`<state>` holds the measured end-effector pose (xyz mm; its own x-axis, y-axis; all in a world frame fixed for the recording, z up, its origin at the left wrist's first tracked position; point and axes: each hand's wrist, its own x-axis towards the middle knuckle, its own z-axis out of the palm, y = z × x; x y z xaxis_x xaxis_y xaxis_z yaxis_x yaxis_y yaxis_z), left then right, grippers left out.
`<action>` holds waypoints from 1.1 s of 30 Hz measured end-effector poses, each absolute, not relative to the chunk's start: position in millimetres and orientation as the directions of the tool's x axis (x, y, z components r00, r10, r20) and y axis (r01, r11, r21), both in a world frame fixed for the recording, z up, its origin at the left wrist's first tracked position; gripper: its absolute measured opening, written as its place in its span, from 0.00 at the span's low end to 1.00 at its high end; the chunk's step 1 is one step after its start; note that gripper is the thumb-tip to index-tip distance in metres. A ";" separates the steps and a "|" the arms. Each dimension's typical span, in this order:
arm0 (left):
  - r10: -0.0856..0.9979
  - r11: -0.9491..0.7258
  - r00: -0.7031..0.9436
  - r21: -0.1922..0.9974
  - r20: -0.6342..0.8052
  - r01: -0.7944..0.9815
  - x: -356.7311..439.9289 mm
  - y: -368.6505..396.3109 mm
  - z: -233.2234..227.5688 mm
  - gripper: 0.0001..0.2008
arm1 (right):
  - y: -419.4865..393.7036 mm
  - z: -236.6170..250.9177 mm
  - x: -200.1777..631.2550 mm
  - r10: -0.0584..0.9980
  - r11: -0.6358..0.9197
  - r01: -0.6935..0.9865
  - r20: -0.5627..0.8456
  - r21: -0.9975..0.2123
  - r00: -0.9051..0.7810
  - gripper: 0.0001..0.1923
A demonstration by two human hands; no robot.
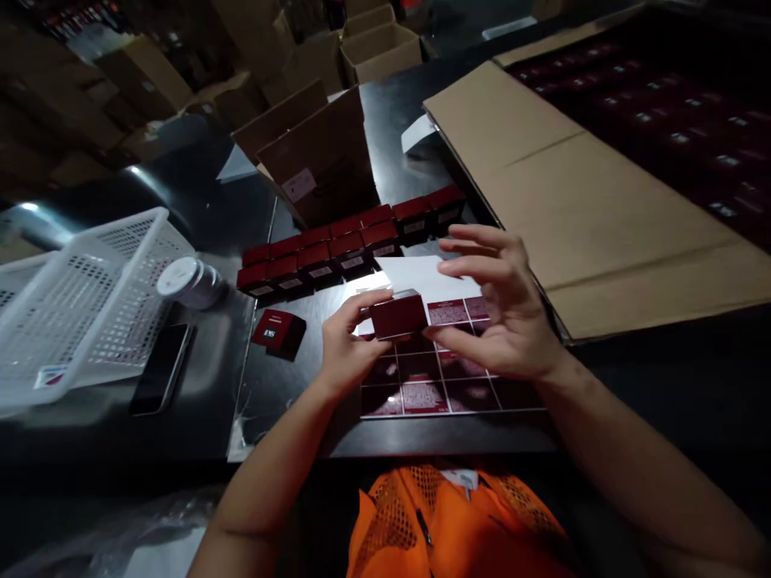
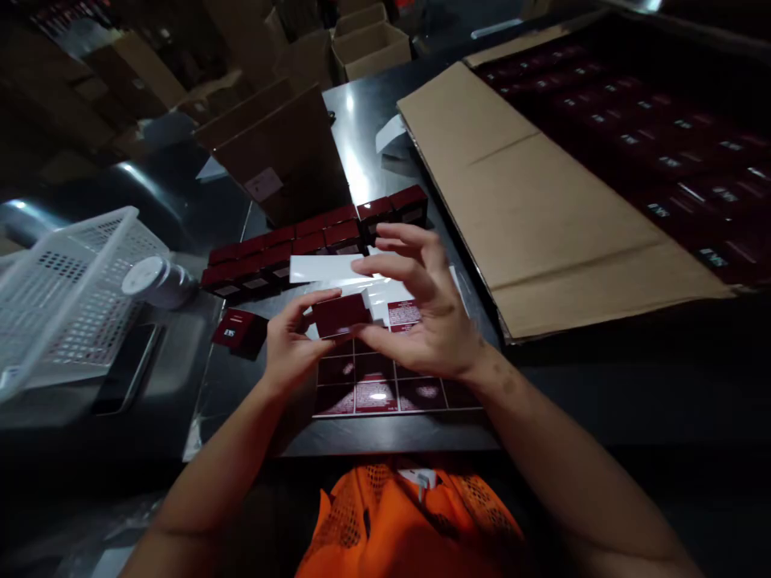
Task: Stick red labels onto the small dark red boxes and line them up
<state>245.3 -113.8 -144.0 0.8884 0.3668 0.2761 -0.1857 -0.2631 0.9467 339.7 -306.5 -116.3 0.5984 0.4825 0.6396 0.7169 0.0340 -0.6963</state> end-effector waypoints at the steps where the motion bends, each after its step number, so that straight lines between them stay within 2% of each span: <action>1: 0.363 -0.288 0.885 0.938 0.292 -0.192 245.5 -114.1 -144.3 0.24 | -308.4 -112.1 338.4 0.434 0.052 0.674 0.625 -0.737 0.649 0.20; 3: 0.331 -0.350 0.884 0.913 0.330 -0.209 245.9 -113.8 -145.0 0.22 | -309.6 -106.5 335.7 0.360 0.114 0.547 0.547 -0.829 0.755 0.09; 5: 0.286 -0.405 0.885 0.883 0.367 -0.235 245.9 -113.0 -145.1 0.20 | -307.3 -104.8 333.5 0.353 0.146 0.380 0.407 -0.913 0.842 0.07; 9: 0.252 -0.474 0.874 0.840 0.416 -0.264 244.6 -112.8 -142.4 0.18 | -298.8 -106.7 331.3 0.523 0.059 0.043 0.068 -0.997 0.850 0.15; 12: 0.275 -0.479 0.866 0.841 0.417 -0.252 243.4 -113.9 -139.9 0.19 | -295.9 -108.6 330.1 0.571 -0.032 -0.035 -0.047 -0.999 0.819 0.16; 15: 0.272 -0.496 0.864 0.832 0.423 -0.250 242.6 -114.2 -139.3 0.18 | -296.1 -110.5 328.6 0.555 -0.097 -0.052 -0.097 -0.994 0.826 0.17; 23: 0.107 -0.656 0.817 0.658 0.567 -0.371 242.2 -109.5 -142.1 0.18 | -296.1 -111.3 327.7 0.533 -0.161 -0.076 -0.151 -0.984 0.833 0.18; 33: 0.093 -0.676 0.807 0.632 0.583 -0.378 242.3 -110.1 -142.8 0.18 | -294.5 -110.9 327.0 0.508 -0.217 0.020 -0.095 -0.976 0.856 0.16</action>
<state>242.3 -110.1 -142.8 0.8074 0.0932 0.5826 -0.3782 -0.6762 0.6323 327.0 -294.5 -110.9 0.8564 0.5075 -0.0950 0.0203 -0.2170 -0.9760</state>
